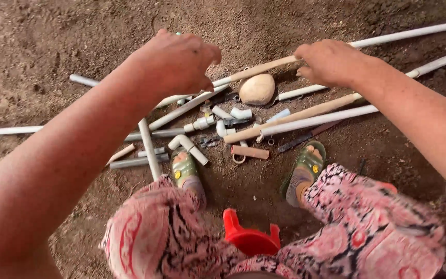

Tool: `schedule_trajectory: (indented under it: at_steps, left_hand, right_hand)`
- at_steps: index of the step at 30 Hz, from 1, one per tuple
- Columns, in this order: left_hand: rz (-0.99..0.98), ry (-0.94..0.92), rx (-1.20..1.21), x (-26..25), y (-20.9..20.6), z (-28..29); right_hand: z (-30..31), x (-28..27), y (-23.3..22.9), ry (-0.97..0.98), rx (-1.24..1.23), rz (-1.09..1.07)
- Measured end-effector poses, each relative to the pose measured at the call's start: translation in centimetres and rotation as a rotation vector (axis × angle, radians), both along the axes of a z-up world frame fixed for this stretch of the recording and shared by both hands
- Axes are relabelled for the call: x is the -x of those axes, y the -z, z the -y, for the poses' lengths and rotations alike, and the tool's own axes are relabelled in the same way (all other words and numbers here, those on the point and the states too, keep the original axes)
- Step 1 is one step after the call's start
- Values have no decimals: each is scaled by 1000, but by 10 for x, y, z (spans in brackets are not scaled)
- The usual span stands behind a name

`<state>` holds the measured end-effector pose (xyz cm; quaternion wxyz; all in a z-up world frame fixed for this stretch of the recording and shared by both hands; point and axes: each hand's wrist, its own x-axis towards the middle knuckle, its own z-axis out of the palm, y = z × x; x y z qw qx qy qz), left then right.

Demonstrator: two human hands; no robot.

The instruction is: The person sits on a small red stool on a dirt ground, assembling a structure using white PVC pipes and fittings. They connect a long pipe to a central junction and secure the connection by wrapping it tightly with black tape.

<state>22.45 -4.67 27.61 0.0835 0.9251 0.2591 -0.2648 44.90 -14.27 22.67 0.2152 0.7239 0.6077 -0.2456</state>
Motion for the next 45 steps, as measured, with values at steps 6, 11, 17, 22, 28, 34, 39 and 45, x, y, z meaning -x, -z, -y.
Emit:
schedule_trajectory:
  at_steps: [6,11,17,22,28,34,39,45]
  left_hand:
    - [24,201,-101,-46,54,-43]
    - [31,214,-61,-51,143,-62]
    - [77,117,34,-55,242,-68]
    - [116,-58,358,-44,288,-50]
    - [249,-241,632,-31,334,-30]
    - [425,-197,493,-36,357,-21]
    - [503,-171,445,-42,355,-11]
    - [451,-183,528,-37,366,-9]
  right_hand:
    - [-56,-34,94,93,35,-26]
    - [-44,-45,267,-243,-45,-151]
    - [-11,-6,345,-91,-54,-362]
    - [-3,4,361,76,-37,-251]
    - [13,-14,423,82,-134,-250]
    - [-18,-19,343,588,45,-629]
    - [-35,-15,272,928,22,-917]
    - [-4,3,345,124,68,-135]
